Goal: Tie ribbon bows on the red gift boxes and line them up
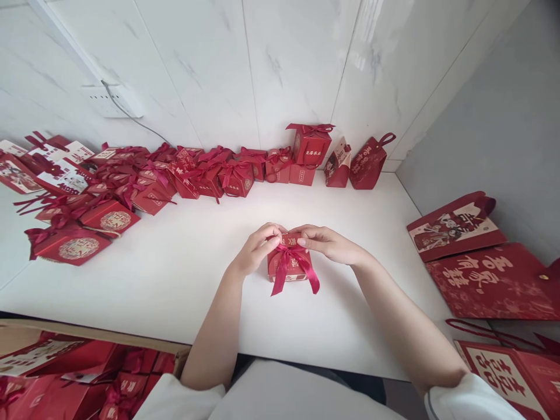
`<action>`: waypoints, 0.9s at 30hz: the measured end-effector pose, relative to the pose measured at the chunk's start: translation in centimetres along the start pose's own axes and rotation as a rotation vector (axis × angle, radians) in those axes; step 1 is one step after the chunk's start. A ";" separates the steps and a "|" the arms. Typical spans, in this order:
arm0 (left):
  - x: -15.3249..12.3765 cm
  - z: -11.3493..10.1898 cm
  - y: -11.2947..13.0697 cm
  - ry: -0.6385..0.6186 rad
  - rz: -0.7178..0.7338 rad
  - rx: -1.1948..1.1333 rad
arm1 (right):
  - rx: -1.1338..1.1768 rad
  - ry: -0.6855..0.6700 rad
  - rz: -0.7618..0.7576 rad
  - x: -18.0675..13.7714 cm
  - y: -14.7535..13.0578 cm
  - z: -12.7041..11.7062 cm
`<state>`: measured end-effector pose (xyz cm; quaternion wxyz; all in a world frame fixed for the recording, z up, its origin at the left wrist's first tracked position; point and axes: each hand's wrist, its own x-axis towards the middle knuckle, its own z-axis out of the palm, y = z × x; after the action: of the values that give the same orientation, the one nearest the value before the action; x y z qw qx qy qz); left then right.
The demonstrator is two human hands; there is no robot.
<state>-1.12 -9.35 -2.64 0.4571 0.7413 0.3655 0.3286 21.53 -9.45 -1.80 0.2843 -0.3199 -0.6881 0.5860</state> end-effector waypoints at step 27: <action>-0.2 1.6 0.0 0.116 -0.094 0.119 | -0.037 0.007 0.058 0.0 0.7 0.1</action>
<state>0.04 -10.23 -3.23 0.4050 0.7290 0.4446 0.3269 21.51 -9.41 -2.56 0.2636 -0.3473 -0.6882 0.5799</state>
